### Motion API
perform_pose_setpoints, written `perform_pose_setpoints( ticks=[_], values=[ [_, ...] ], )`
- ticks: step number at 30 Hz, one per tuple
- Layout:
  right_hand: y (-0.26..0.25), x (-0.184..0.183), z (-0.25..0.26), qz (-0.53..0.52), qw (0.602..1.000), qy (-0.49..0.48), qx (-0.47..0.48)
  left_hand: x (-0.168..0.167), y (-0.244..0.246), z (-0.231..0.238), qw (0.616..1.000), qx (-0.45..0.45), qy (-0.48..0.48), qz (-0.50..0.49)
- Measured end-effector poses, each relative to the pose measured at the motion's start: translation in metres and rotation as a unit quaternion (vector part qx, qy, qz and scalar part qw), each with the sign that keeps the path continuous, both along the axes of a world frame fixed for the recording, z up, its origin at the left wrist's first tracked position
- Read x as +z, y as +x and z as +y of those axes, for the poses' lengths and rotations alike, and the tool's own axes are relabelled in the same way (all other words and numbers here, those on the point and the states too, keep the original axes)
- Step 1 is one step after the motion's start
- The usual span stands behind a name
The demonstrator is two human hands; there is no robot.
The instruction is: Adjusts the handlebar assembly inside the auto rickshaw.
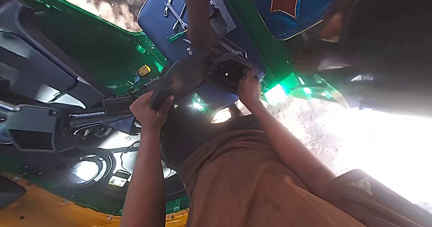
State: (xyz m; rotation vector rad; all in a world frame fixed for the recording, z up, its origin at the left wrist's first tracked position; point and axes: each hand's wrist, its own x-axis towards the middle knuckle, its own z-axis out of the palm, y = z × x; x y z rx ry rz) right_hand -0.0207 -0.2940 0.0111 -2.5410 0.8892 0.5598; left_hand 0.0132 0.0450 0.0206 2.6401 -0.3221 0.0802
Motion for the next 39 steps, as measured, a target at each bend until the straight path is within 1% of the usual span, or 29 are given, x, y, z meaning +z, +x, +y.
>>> perform_pose_setpoints(
  ticks=[3, 5, 6, 9, 12, 15, 18, 21, 25, 28, 31, 34, 37, 39],
  values=[
    [-0.014, -0.007, -0.013, -0.122, 0.992, 0.019, 0.011, 0.000, -0.001, 0.000, 1.000, 0.002, 0.004, 0.005],
    [-0.031, -0.008, -0.020, -0.174, 0.984, 0.037, 0.028, 0.001, -0.001, 0.000, 1.000, 0.002, 0.007, 0.004],
    [-0.039, -0.007, -0.025, -0.181, 0.982, 0.055, 0.031, 0.002, 0.000, -0.001, 1.000, 0.004, 0.008, 0.004],
    [-0.059, -0.001, -0.041, -0.153, 0.983, 0.098, 0.037, 0.004, -0.001, -0.003, 1.000, 0.010, 0.017, 0.014],
    [-0.069, 0.005, -0.052, -0.140, 0.983, 0.105, 0.060, 0.002, -0.001, -0.001, 1.000, 0.008, 0.016, 0.012],
    [-0.077, 0.003, -0.057, -0.163, 0.976, 0.109, 0.095, 0.001, -0.001, -0.002, 1.000, 0.006, 0.010, 0.005],
    [-0.082, 0.001, -0.057, -0.124, 0.978, 0.111, 0.126, 0.003, -0.001, -0.003, 1.000, 0.009, 0.009, 0.008],
    [-0.073, -0.001, -0.056, -0.039, 0.978, 0.087, 0.183, 0.002, -0.001, -0.003, 1.000, 0.008, 0.008, 0.006],
    [-0.039, 0.000, -0.043, 0.096, 0.959, 0.060, 0.259, 0.002, -0.002, -0.002, 1.000, 0.017, 0.009, 0.012],
    [-0.016, -0.008, -0.025, 0.158, 0.949, 0.033, 0.271, 0.002, -0.003, -0.002, 1.000, 0.021, 0.016, 0.017],
    [0.001, -0.012, -0.012, 0.182, 0.943, 0.013, 0.280, 0.003, -0.003, -0.004, 0.999, 0.028, 0.009, 0.014],
    [0.009, -0.012, -0.007, 0.161, 0.945, -0.005, 0.286, 0.002, -0.003, -0.005, 0.999, 0.030, 0.012, 0.004],
    [0.009, -0.016, -0.010, 0.128, 0.965, -0.026, 0.226, 0.006, -0.002, -0.008, 0.998, 0.042, 0.032, 0.027],
    [0.002, -0.022, -0.010, 0.085, 0.975, -0.044, 0.200, 0.010, -0.002, -0.010, 0.997, 0.047, 0.047, 0.040]
  ],
)
